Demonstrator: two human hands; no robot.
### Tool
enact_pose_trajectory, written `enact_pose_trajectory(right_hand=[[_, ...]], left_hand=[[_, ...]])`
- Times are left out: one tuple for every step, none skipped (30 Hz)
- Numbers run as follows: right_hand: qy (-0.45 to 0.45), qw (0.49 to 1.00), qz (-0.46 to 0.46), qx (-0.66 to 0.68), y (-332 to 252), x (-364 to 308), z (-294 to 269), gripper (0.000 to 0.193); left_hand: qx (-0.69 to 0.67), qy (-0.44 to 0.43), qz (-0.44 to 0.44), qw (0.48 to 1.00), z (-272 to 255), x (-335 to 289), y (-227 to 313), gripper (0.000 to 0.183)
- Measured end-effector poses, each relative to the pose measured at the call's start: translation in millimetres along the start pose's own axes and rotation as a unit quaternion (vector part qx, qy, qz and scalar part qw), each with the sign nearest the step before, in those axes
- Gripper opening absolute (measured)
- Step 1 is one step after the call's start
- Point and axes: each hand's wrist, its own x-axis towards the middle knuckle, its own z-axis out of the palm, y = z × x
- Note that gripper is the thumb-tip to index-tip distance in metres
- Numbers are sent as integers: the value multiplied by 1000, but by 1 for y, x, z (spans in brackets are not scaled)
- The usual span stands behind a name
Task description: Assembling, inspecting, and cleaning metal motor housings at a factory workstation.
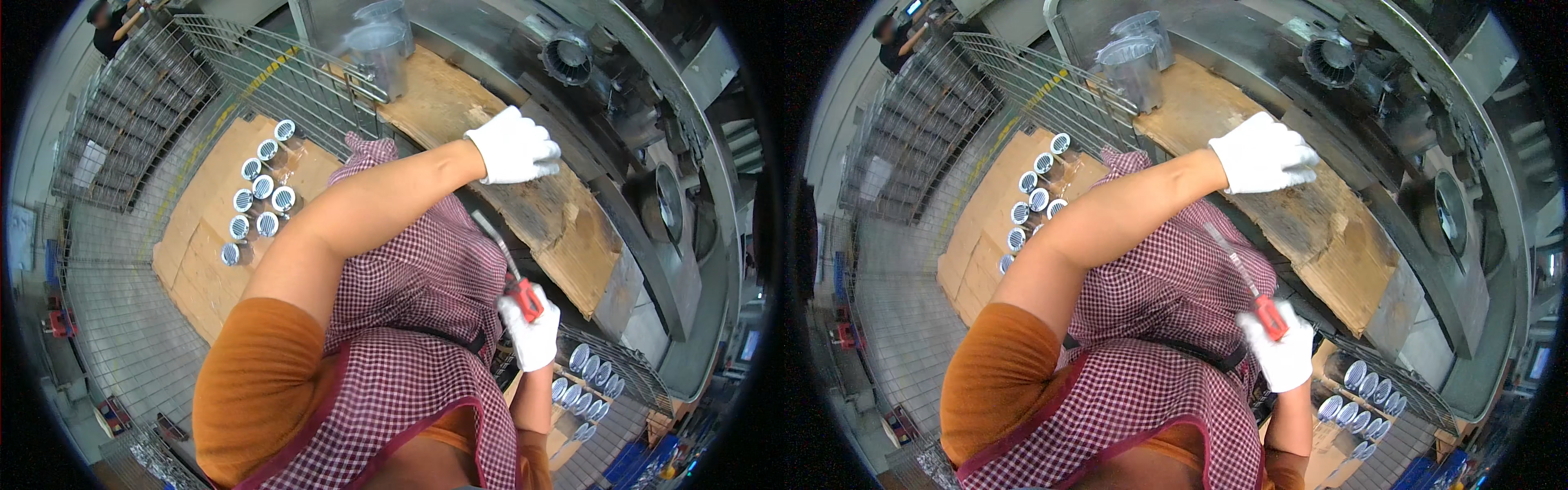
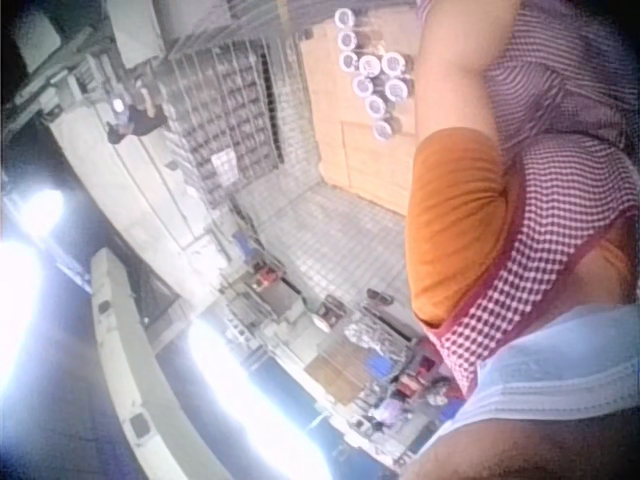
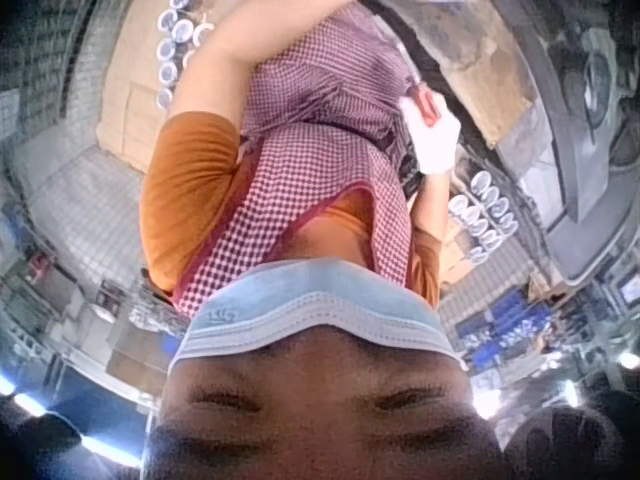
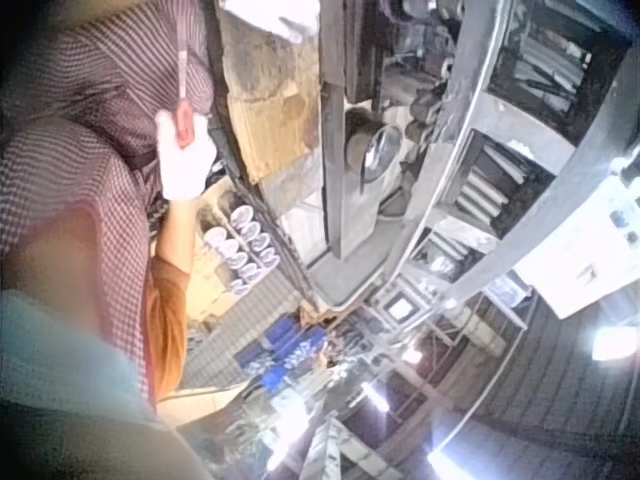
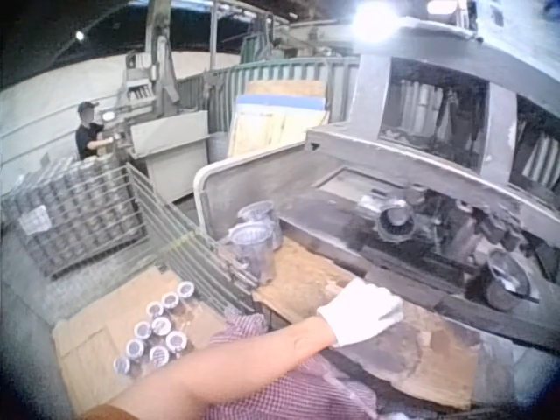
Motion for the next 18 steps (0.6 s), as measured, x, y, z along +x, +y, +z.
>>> enact_pose_trajectory(right_hand=[[-53,997,-51,1,-9,-2,-4,33],[-74,993,-91,7,-7,-3,-3,32],[-94,987,-131,14,-4,-5,-1,32],[-106,989,-96,41,-7,-5,-2,30],[-106,989,-96,39,-3,-5,-4,30],[-100,993,-55,30,5,-3,-8,30],[-93,995,-16,22,16,-1,-14,30],[-120,987,-103,4,31,-1,-23,32],[-211,975,-54,43,35,0,-40,34],[-272,951,-97,116,47,3,-51,36],[-333,913,-141,187,58,5,-59,38],[-370,880,-143,259,64,4,-65,43],[-407,838,-147,331,75,1,-69,48],[-322,847,-31,422,99,-34,-76,51],[-226,831,86,502,122,-65,-84,54],[-401,807,-74,426,127,-42,-90,54],[-540,747,-214,325,111,-25,-96,53],[-567,724,-242,310,105,-16,-99,49]], left_hand=[[28,5,23,999,4,0,1,39],[37,42,49,997,10,0,0,38],[35,41,49,997,13,-2,-1,38],[39,19,49,998,10,-3,2,38],[44,-4,49,998,8,-5,3,38],[43,-2,49,998,8,-7,4,38],[38,-10,54,998,9,-8,4,38],[33,-19,58,998,9,-9,3,38],[34,-18,56,998,9,-10,4,38],[25,-36,66,997,10,-8,6,38],[19,-54,71,996,10,-9,7,38],[14,-55,74,996,10,-10,10,38],[19,-60,69,996,9,-10,13,38],[13,-63,68,996,7,-11,13,38],[8,-70,68,995,6,-13,13,38],[11,-43,86,995,13,-10,17,38],[-5,-47,93,995,17,-5,17,38],[10,-44,76,996,16,-10,16,38]])
